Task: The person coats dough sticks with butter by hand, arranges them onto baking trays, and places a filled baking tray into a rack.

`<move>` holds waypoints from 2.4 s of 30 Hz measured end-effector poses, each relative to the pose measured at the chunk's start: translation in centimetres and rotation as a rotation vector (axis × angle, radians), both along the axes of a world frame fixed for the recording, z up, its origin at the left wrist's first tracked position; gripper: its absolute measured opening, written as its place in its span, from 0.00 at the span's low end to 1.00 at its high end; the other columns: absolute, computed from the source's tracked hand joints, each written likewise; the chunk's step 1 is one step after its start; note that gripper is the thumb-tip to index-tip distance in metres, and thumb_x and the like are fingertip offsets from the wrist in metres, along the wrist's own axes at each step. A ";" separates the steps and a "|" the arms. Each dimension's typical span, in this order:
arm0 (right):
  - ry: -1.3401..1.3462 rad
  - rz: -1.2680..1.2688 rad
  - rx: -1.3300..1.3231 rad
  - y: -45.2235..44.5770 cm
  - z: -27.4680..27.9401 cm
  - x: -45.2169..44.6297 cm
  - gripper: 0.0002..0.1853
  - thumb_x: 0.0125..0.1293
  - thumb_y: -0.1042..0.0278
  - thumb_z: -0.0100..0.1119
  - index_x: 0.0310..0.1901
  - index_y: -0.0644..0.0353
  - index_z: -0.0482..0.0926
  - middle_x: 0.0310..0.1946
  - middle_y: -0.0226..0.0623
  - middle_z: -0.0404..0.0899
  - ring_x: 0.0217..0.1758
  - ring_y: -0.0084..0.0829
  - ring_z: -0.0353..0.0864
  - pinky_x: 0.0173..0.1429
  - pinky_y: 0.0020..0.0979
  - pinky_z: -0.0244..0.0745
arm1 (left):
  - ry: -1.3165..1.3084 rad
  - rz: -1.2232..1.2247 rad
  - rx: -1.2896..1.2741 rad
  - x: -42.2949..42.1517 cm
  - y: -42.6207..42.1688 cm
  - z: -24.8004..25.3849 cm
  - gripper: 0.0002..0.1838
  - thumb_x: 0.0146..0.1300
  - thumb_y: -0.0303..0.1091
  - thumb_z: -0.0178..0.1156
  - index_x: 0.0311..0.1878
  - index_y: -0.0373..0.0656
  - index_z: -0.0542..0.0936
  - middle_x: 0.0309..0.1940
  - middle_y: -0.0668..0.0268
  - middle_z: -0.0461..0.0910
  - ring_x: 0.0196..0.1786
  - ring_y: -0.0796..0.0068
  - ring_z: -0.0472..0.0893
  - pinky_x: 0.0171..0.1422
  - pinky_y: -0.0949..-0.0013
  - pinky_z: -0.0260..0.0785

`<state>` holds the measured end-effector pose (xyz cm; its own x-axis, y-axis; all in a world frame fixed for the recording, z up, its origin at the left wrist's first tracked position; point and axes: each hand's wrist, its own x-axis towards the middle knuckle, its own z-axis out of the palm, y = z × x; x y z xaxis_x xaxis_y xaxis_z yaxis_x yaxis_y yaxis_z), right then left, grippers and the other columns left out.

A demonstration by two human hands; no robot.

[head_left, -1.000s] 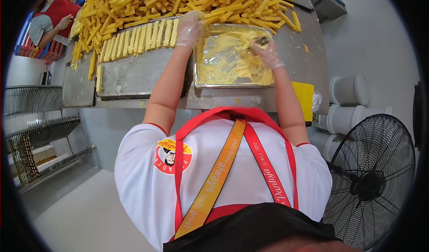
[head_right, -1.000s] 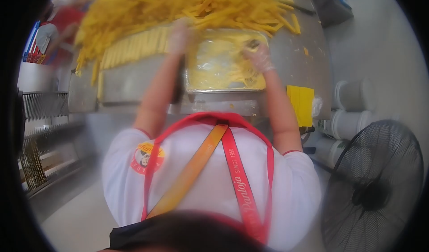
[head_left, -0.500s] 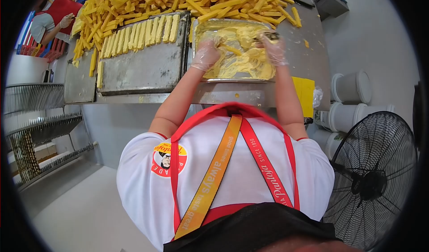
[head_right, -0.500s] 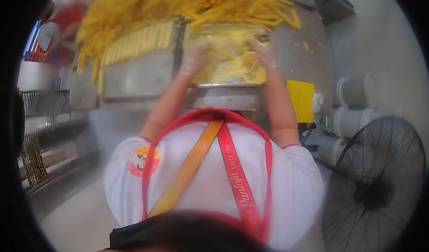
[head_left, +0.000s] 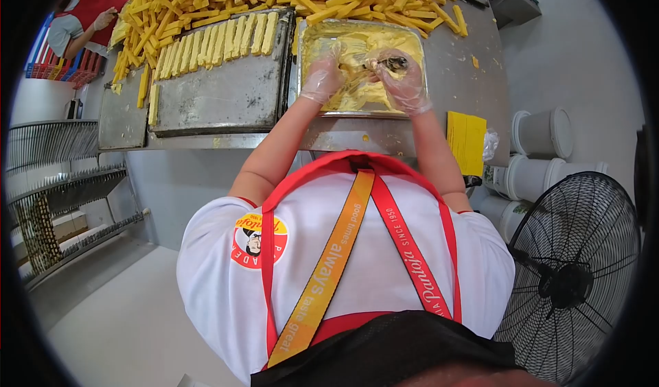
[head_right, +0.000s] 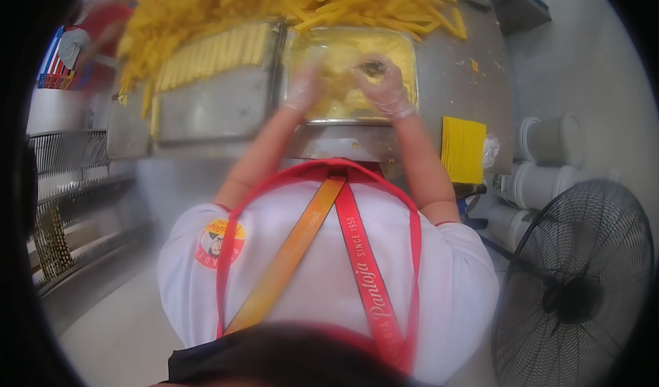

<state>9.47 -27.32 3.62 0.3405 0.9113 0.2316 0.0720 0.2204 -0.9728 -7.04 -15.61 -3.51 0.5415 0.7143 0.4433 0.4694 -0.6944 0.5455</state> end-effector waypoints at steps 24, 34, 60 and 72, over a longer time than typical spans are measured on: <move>0.348 -0.141 -0.022 -0.7 -1.6 2.0 0.09 0.67 0.73 0.63 0.44 0.67 0.76 0.34 0.42 0.83 0.28 0.35 0.86 0.32 0.35 0.87 | 0.179 0.090 -0.438 -1.1 1.5 0.8 0.17 0.50 0.31 0.60 0.43 0.31 0.82 0.40 0.37 0.81 0.46 0.38 0.81 0.52 0.49 0.74; 0.301 -0.162 0.008 0.5 -1.2 1.8 0.09 0.66 0.74 0.63 0.45 0.68 0.77 0.35 0.41 0.83 0.27 0.32 0.85 0.31 0.30 0.85 | 0.183 0.061 -0.546 -1.6 2.0 -0.5 0.21 0.49 0.36 0.61 0.41 0.27 0.82 0.41 0.33 0.80 0.49 0.41 0.82 0.56 0.54 0.74; 0.104 -0.419 -0.292 1.1 -3.0 1.5 0.14 0.64 0.74 0.64 0.49 0.70 0.76 0.35 0.41 0.81 0.30 0.32 0.84 0.34 0.30 0.85 | 0.139 1.133 0.032 -43.0 8.0 0.9 0.14 0.53 0.36 0.59 0.38 0.37 0.84 0.37 0.44 0.83 0.44 0.42 0.82 0.52 0.50 0.73; 0.099 -0.051 -0.297 0.8 -2.7 -0.7 0.10 0.63 0.73 0.67 0.42 0.67 0.79 0.34 0.40 0.84 0.27 0.29 0.85 0.32 0.30 0.83 | 0.437 1.241 0.391 -38.8 5.7 -0.1 0.28 0.53 0.39 0.62 0.57 0.34 0.75 0.53 0.48 0.77 0.57 0.51 0.75 0.65 0.53 0.65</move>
